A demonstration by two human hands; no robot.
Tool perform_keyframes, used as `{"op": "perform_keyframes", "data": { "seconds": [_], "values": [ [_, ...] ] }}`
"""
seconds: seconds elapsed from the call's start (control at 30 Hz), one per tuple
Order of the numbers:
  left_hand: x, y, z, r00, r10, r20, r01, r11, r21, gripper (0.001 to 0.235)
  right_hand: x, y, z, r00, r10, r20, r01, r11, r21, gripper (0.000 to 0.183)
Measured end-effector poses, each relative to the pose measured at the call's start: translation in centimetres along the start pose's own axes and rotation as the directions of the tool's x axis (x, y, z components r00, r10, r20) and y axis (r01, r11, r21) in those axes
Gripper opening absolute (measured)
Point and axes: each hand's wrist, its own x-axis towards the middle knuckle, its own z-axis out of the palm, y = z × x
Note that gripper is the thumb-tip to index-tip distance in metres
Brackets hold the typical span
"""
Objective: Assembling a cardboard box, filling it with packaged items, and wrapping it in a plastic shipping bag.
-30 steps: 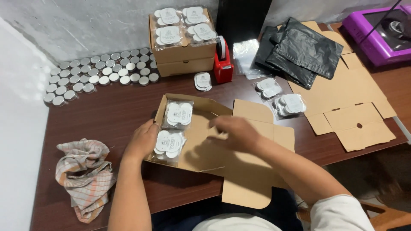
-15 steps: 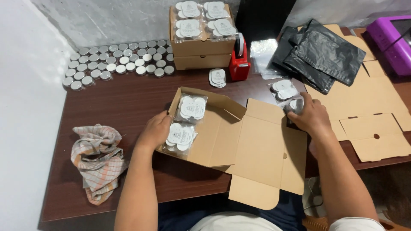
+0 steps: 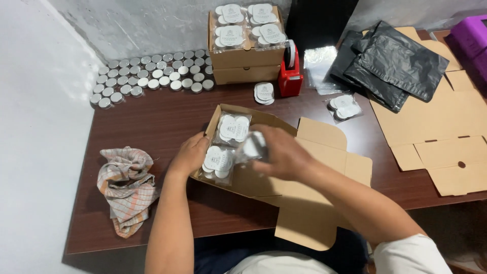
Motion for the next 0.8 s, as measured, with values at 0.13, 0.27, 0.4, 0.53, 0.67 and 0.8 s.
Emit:
{"op": "perform_keyframes", "data": {
  "seconds": [0.13,0.27,0.4,0.53,0.67,0.8],
  "values": [
    [1.6,-2.4,1.1,1.0,-0.006,-0.02,0.005,0.998,-0.057,0.057,3.3,-5.7,4.9,0.964,-0.207,0.167,0.248,0.926,-0.285,0.082],
    [-0.4,0.4,0.3,1.0,-0.013,-0.026,0.011,0.998,-0.066,0.058,3.4,-6.6,6.4,0.95,-0.244,0.195,0.297,0.896,-0.33,0.074],
    [-1.3,1.1,-0.2,1.0,-0.011,-0.009,0.01,0.998,-0.059,0.063,2.8,-7.1,4.1,0.961,-0.185,0.208,0.216,0.966,-0.14,0.083],
    [-2.3,2.1,-0.5,1.0,0.003,0.021,-0.001,0.998,-0.06,0.073,1.8,-2.3,4.4,0.91,-0.365,-0.195,0.395,0.907,0.146,0.079],
    [-1.8,1.7,-1.0,0.999,-0.002,0.04,0.0,0.998,0.055,0.075,3.0,6.5,-1.3,0.851,-0.394,-0.348,0.419,0.908,-0.002,0.037],
    [-1.8,1.8,-0.8,0.998,-0.057,0.041,0.056,0.998,0.033,0.073,2.2,17.4,-6.0,0.904,0.143,-0.404,-0.281,0.91,-0.305,0.051]
  ]
}}
